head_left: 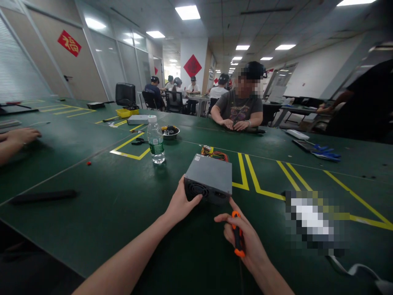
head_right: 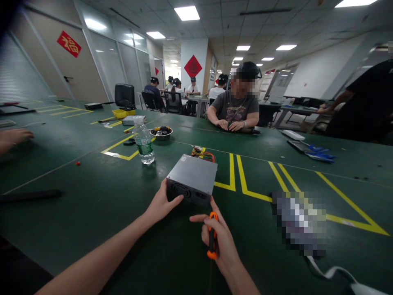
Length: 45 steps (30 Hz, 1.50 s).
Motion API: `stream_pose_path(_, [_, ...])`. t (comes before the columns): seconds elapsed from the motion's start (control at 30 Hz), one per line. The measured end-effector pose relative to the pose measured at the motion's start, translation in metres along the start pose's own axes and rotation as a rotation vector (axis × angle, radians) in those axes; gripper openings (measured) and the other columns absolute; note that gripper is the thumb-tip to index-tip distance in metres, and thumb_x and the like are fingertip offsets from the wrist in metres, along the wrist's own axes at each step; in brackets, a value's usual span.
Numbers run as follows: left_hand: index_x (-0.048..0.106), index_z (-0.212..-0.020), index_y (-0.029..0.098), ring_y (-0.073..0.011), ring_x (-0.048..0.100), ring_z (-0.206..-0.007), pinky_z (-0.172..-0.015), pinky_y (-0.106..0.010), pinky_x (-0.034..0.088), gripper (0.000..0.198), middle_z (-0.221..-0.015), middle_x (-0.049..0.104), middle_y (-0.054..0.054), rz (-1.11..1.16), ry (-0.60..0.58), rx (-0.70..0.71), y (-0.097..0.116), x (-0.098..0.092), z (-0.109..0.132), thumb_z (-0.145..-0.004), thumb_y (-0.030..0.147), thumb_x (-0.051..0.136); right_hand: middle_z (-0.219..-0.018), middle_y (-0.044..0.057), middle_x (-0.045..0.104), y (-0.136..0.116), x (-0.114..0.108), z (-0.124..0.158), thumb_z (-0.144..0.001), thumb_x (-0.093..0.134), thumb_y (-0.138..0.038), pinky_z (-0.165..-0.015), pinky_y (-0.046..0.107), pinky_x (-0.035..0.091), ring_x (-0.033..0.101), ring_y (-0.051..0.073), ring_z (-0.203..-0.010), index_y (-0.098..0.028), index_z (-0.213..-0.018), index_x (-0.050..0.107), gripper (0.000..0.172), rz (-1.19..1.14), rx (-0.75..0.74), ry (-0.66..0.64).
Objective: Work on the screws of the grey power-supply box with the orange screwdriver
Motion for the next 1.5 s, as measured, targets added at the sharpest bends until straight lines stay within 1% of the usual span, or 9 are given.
stream_pose_path(0.23, [0.016, -0.137, 0.014, -0.0268, 0.028, -0.131, -0.107, -0.045, 0.025, 0.075, -0.141, 0.028, -0.016, -0.093, 0.083, 0.074, 0.005, -0.014, -0.002, -0.078, 0.039, 0.056, -0.059, -0.003, 0.057, -0.010, -0.032, -0.003, -0.070, 0.064, -0.031, -0.037, 0.018, 0.031, 0.040, 0.006, -0.041, -0.016, -0.101, 0.056, 0.036, -0.109, -0.002, 0.215])
stream_pose_path(0.37, [0.035, -0.125, 0.015, -0.0196, 0.052, -0.108, -0.095, -0.038, 0.040, 0.048, -0.114, 0.053, -0.010, -0.072, 0.223, 0.119, 0.029, -0.046, 0.004, -0.083, 0.033, 0.050, -0.061, -0.001, 0.057, -0.017, -0.052, -0.005, -0.072, 0.060, -0.029, -0.040, 0.018, 0.039, 0.048, 0.008, -0.049, -0.016, -0.088, 0.058, 0.021, -0.219, -0.007, 0.333])
stream_pose_path(0.53, [0.052, -0.098, 0.019, -0.0145, 0.057, -0.082, -0.070, -0.028, 0.048, 0.018, -0.089, 0.059, -0.003, -0.091, 0.055, 0.165, 0.065, -0.056, 0.011, -0.087, 0.031, 0.044, -0.069, 0.000, 0.058, -0.021, -0.054, -0.006, -0.074, 0.058, -0.025, -0.051, 0.020, 0.049, 0.054, 0.008, -0.055, -0.018, -0.083, 0.055, 0.012, -0.256, 0.002, 0.336])
stream_pose_path(0.63, [0.053, -0.098, 0.020, -0.0163, 0.055, -0.087, -0.077, -0.031, 0.045, 0.017, -0.091, 0.058, -0.003, -0.312, -0.059, 0.369, 0.086, -0.051, 0.011, -0.086, 0.028, 0.045, -0.071, 0.000, 0.058, -0.019, -0.052, -0.003, -0.074, 0.059, -0.026, -0.051, 0.021, 0.050, 0.054, 0.009, -0.055, -0.018, -0.080, 0.055, 0.011, -0.270, 0.021, 0.343])
stream_pose_path(0.73, [0.053, -0.103, 0.020, -0.0193, 0.052, -0.099, -0.086, -0.036, 0.041, 0.020, -0.103, 0.058, -0.006, -0.460, -0.044, 0.500, 0.089, -0.047, -0.001, -0.086, 0.027, 0.045, -0.071, 0.000, 0.058, -0.017, -0.049, -0.001, -0.075, 0.061, -0.025, -0.051, 0.020, 0.051, 0.055, 0.008, -0.055, -0.018, -0.080, 0.055, 0.010, -0.297, 0.025, 0.356])
stream_pose_path(1.03, [0.052, -0.116, 0.020, -0.0202, 0.042, -0.122, -0.104, -0.042, 0.027, 0.032, -0.127, 0.052, -0.007, -0.558, 0.004, 0.538, 0.080, 0.006, -0.028, -0.090, 0.026, 0.034, -0.088, 0.008, 0.064, -0.013, -0.042, 0.049, -0.067, 0.063, -0.010, -0.066, 0.025, 0.055, 0.064, 0.016, -0.078, -0.017, -0.077, 0.057, 0.013, -0.416, 0.084, 0.524])
stream_pose_path(1.2, [0.051, -0.120, 0.020, -0.0215, 0.040, -0.124, -0.103, -0.043, 0.028, 0.035, -0.128, 0.052, -0.007, -0.526, -0.004, 0.571, 0.075, 0.017, -0.023, -0.091, 0.028, 0.032, -0.079, 0.004, 0.065, 0.025, -0.034, 0.075, -0.058, 0.076, -0.023, -0.056, 0.027, 0.052, 0.061, 0.016, -0.067, -0.020, -0.067, 0.054, 0.024, -0.103, 0.023, 0.429])
stream_pose_path(1.33, [0.049, -0.123, 0.019, -0.0230, 0.040, -0.124, -0.100, -0.043, 0.032, 0.038, -0.129, 0.051, -0.008, -0.475, 0.003, 0.569, 0.071, 0.015, -0.023, -0.091, 0.030, 0.031, -0.093, 0.005, 0.065, 0.034, -0.018, 0.077, -0.065, 0.072, -0.034, -0.045, 0.024, 0.042, 0.052, 0.011, -0.055, -0.021, -0.085, 0.055, 0.029, 0.171, -0.137, 0.392])
stream_pose_path(1.5, [0.048, -0.124, 0.018, -0.0242, 0.040, -0.124, -0.099, -0.045, 0.032, 0.039, -0.130, 0.050, -0.009, -0.450, 0.010, 0.546, 0.069, 0.015, -0.024, -0.092, 0.032, 0.030, -0.100, 0.004, 0.063, 0.014, -0.004, 0.079, -0.065, 0.070, -0.034, -0.078, 0.032, 0.046, 0.059, 0.022, -0.091, -0.025, -0.102, 0.058, 0.040, 0.530, -0.239, 0.469])
Point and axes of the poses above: each hand's wrist, its own z-axis away from the middle knuckle, its own x-axis out of the palm, y = z × x, the point moved 8 cm from there along -z, towards the middle knuckle
